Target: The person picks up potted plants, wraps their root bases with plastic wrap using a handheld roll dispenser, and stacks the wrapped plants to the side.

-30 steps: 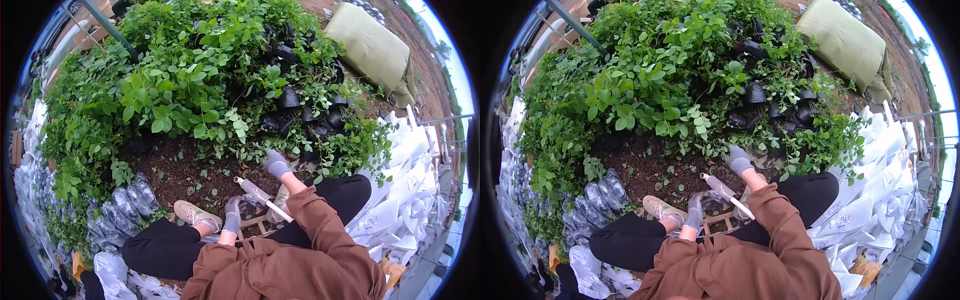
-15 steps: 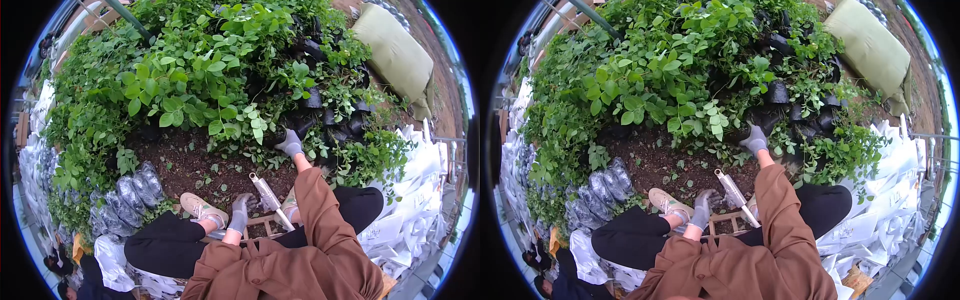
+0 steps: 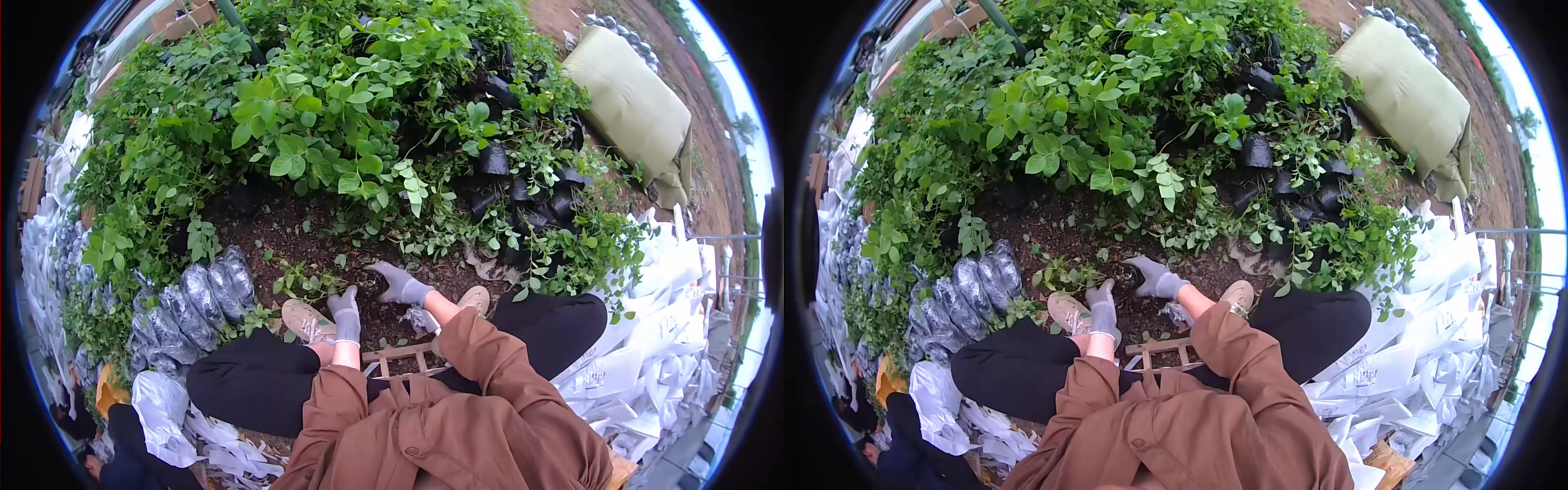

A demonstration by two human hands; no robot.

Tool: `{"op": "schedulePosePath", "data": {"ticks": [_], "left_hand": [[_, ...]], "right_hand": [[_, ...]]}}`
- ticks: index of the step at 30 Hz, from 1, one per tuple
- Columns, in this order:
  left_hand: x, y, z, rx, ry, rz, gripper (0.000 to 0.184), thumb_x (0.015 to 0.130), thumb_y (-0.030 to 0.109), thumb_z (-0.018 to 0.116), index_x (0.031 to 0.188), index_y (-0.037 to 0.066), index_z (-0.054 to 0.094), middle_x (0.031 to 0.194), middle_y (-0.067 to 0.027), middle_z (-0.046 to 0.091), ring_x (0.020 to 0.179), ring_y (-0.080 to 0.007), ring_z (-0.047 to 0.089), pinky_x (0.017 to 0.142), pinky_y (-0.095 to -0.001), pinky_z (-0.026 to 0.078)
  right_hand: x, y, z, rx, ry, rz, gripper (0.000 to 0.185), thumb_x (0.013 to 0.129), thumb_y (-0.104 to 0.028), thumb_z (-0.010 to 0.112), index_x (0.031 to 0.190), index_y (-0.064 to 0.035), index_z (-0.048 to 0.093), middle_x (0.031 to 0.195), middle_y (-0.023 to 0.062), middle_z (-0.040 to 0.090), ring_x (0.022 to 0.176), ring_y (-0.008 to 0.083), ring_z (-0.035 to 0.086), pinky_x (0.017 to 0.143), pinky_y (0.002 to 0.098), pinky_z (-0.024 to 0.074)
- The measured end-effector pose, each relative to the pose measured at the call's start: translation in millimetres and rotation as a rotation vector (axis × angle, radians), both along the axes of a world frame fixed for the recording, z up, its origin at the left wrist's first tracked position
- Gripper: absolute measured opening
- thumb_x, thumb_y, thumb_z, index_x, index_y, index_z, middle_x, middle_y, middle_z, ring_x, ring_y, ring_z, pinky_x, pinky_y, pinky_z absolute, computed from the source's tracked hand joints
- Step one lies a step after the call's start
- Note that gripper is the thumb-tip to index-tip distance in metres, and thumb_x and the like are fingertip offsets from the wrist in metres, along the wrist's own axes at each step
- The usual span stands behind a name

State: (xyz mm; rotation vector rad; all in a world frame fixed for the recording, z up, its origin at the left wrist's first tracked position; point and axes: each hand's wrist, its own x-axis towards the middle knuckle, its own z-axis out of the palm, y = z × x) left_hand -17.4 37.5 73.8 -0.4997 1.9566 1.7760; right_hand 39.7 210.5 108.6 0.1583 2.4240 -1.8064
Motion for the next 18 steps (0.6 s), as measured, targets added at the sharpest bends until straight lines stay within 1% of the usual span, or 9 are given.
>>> {"op": "schedulePosePath", "data": {"ticks": [3, 5, 8, 9, 11, 12, 15, 16, 18], "left_hand": [[-5, -9, -10, -0.292, 0.079, 0.058, 0.051, 0.067, -0.003, 0.065, 0.116, -0.005, 0.051, 0.102, -0.0118, 0.062, 0.086, -0.0188, 0.057, 0.083, -0.0280, 0.043], [-6, -13, -15, -0.284, 0.194, 0.098, 0.051, 0.067, 0.000, 0.068, 0.115, -0.007, 0.051, 0.105, -0.0139, 0.060, 0.092, -0.0223, 0.057, 0.088, -0.0294, 0.041], [-8, -23, -47, -0.372, 0.142, 0.102, 0.055, 0.066, 0.004, 0.071, 0.115, -0.007, 0.050, 0.112, -0.0157, 0.057, 0.099, -0.0244, 0.055, 0.090, -0.0303, 0.040], [-3, -25, -59, -0.421, 0.148, 0.099, 0.057, 0.065, 0.005, 0.073, 0.115, -0.007, 0.050, 0.113, -0.0161, 0.056, 0.100, -0.0250, 0.055, 0.090, -0.0308, 0.040], [-4, -30, -65, -0.517, 0.138, 0.108, 0.061, 0.063, 0.009, 0.075, 0.116, -0.007, 0.050, 0.117, -0.0171, 0.053, 0.103, -0.0260, 0.054, 0.091, -0.0318, 0.040], [-7, -31, -58, -0.549, 0.116, 0.106, 0.063, 0.063, 0.011, 0.077, 0.117, -0.007, 0.049, 0.119, -0.0176, 0.052, 0.105, -0.0263, 0.053, 0.092, -0.0322, 0.040], [-10, -29, -31, -0.382, -0.019, 0.058, 0.069, 0.061, 0.013, 0.079, 0.119, -0.006, 0.048, 0.125, -0.0194, 0.048, 0.109, -0.0271, 0.050, 0.095, -0.0325, 0.038], [-7, -42, -56, -0.443, -0.067, 0.017, 0.073, 0.059, 0.017, 0.080, 0.121, -0.003, 0.047, 0.125, -0.0196, 0.048, 0.109, -0.0289, 0.050, 0.096, -0.0334, 0.037], [-3, -40, -60, -0.606, -0.171, 0.006, 0.076, 0.065, 0.021, 0.076, 0.128, -0.003, 0.040, 0.117, -0.0171, 0.054, 0.104, -0.0278, 0.054, 0.093, -0.0332, 0.040]], "right_hand": [[-10, 52, -14, 0.148, -0.269, 0.202, 0.053, 0.068, -0.019, 0.067, 0.119, -0.0079, 0.054, 0.112, 0.0168, 0.057, 0.106, 0.0315, 0.053, 0.091, 0.0356, 0.0429], [-10, 113, -29, 0.467, -0.289, -0.098, 0.046, 0.073, -0.022, 0.063, 0.116, -0.0092, 0.056, 0.106, 0.0169, 0.059, 0.100, 0.0332, 0.056, 0.087, 0.0377, 0.0449], [-5, 204, -39, 0.944, -0.481, -0.412, 0.026, 0.078, -0.020, 0.057, 0.102, -0.0108, 0.059, 0.097, 0.0136, 0.063, 0.090, 0.0334, 0.060, 0.075, 0.0420, 0.0490], [0, 222, -38, 1.092, -0.538, -0.404, 0.017, 0.080, -0.018, 0.054, 0.095, -0.0145, 0.060, 0.090, 0.0106, 0.065, 0.083, 0.0304, 0.064, 0.068, 0.0414, 0.0517], [-4, 243, -48, 1.243, -0.809, -0.311, 0.017, 0.084, -0.017, 0.049, 0.096, -0.0150, 0.061, 0.088, 0.0074, 0.064, 0.080, 0.0266, 0.065, 0.065, 0.0401, 0.0510], [0, 248, -62, 1.378, -0.732, -0.320, 0.016, 0.084, -0.019, 0.050, 0.094, -0.0161, 0.062, 0.089, 0.0055, 0.064, 0.077, 0.0258, 0.066, 0.064, 0.0398, 0.0493], [2, 262, -95, 1.462, -0.695, -0.277, 0.016, 0.084, -0.019, 0.048, 0.088, -0.0151, 0.063, 0.086, 0.0056, 0.065, 0.075, 0.0248, 0.066, 0.063, 0.0402, 0.0483], [-4, 258, -93, 1.427, -0.710, -0.266, 0.017, 0.084, -0.019, 0.048, 0.087, -0.0146, 0.064, 0.086, 0.0066, 0.066, 0.075, 0.0257, 0.066, 0.063, 0.0406, 0.0491], [-8, 260, -75, 1.356, -0.745, -0.240, 0.017, 0.084, -0.018, 0.048, 0.086, -0.0137, 0.064, 0.088, 0.0083, 0.067, 0.077, 0.0270, 0.066, 0.063, 0.0414, 0.0503]]}}
